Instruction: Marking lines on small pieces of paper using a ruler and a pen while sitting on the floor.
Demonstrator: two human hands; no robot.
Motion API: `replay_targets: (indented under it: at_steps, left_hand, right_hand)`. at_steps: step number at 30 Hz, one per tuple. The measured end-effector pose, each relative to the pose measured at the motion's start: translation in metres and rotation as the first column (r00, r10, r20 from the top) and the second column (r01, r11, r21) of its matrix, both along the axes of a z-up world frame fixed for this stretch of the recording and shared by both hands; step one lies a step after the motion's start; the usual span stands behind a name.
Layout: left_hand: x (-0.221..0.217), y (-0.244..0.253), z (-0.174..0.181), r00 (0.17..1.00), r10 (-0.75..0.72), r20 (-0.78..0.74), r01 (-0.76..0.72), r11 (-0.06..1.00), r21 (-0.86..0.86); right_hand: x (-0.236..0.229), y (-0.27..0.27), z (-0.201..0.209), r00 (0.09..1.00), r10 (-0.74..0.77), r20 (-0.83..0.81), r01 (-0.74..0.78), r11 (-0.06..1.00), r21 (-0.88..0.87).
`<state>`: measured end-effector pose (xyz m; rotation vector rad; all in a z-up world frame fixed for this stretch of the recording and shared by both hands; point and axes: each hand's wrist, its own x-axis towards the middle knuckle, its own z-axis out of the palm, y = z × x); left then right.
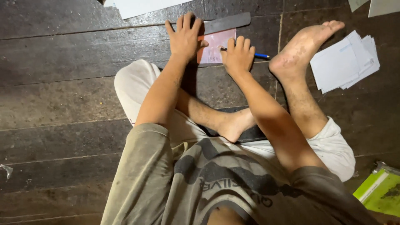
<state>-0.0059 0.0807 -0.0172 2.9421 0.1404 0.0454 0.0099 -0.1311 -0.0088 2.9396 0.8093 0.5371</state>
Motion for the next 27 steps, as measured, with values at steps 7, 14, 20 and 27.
replay_targets:
  at_steps: [7,14,20,27]
  left_hand:
    - [-0.004,-0.001,-0.001,0.997,-0.005,0.075,0.007,1.000,-0.016]
    - [-0.003,-0.001,-0.006,0.994,-0.047,0.099,0.050,0.998,-0.028]
    - [0.001,-0.001,0.000,0.999,-0.031,-0.030,0.029,0.997,-0.066]
    - [0.005,0.001,-0.003,0.997,-0.041,-0.072,0.038,0.998,-0.049]
  right_hand:
    - [0.007,0.000,-0.005,1.000,-0.019,-0.016,0.020,0.998,0.059]
    - [0.047,-0.013,-0.004,0.980,0.038,-0.194,-0.031,0.999,0.040]
    - [0.065,-0.026,0.020,0.976,0.216,0.021,-0.217,0.975,0.036]
    - [0.079,-0.029,0.025,0.976,0.193,-0.100,-0.196,0.980,-0.022]
